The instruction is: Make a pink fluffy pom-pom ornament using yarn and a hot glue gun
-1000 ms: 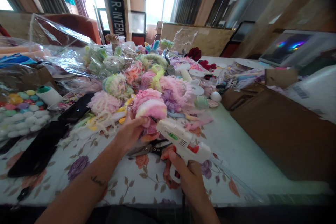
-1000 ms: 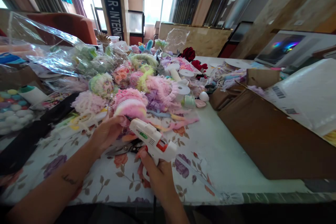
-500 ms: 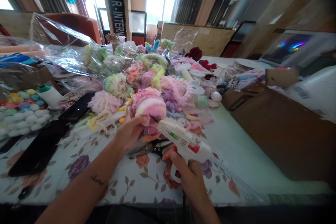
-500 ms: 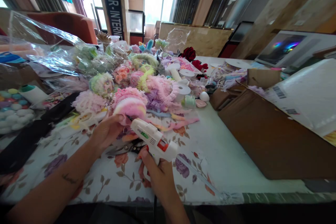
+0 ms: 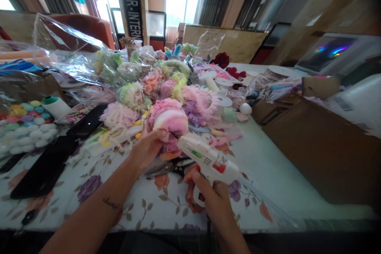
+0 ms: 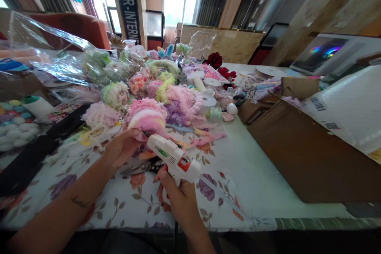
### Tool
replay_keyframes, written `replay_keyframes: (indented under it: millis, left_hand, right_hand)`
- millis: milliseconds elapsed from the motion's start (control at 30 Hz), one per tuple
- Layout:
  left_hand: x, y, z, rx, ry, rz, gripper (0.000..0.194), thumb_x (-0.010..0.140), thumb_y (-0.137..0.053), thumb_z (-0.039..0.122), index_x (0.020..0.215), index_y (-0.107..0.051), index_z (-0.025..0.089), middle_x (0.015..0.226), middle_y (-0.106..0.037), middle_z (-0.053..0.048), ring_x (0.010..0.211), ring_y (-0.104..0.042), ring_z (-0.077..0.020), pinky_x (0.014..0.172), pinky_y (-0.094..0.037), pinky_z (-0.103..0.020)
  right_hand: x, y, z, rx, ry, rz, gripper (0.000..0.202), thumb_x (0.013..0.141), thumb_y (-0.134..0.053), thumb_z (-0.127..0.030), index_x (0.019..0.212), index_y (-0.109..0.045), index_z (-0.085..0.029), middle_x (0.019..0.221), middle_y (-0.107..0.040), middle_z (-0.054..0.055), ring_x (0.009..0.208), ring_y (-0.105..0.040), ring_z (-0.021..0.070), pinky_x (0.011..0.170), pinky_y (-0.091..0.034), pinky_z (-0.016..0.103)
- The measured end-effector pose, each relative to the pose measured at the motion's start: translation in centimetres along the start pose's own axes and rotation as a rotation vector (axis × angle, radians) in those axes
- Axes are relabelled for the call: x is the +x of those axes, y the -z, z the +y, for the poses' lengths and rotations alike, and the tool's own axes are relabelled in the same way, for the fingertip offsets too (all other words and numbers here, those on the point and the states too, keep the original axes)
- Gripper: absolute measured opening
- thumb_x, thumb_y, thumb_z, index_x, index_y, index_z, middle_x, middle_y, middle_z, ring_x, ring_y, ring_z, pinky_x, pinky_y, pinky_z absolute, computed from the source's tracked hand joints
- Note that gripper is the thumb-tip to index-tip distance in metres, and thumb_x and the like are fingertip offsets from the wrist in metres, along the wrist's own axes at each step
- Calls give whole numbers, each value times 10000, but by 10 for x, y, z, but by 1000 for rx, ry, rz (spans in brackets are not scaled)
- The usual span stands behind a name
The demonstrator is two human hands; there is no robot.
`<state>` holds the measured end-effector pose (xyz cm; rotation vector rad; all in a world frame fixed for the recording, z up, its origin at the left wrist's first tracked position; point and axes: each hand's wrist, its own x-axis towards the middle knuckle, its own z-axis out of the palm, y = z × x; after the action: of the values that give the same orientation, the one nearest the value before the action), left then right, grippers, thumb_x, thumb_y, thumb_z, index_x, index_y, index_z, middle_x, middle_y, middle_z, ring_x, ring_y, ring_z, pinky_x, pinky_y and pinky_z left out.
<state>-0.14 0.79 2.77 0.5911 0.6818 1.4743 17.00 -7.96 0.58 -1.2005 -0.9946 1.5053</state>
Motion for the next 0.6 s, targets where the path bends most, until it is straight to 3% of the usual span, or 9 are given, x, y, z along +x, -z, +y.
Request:
replay_keyframes:
  millis: [433,600]
  left_hand:
    - [-3,-2,0,-4,40,-49,334,646,-787,67,778,-509,196,671,-643,34,614,-593,-102,614,-514,-220]
    - [-2,-3,1,-2,16,-10,420,622,-783,62,970,-592,199,701,-644,37,658,-619,-126,660,-525,-250]
  right_hand:
    - [0,0,-1,-22,7,-5,407,778,-763,-561,783,-708,-157,460,-572,-31,320,-406,58,328,-341,162]
    - [1,0,3,19,1,10,435,768,-769,-595,786,-660,-174,482,-588,-33,321,-428,70,322,-351,175]
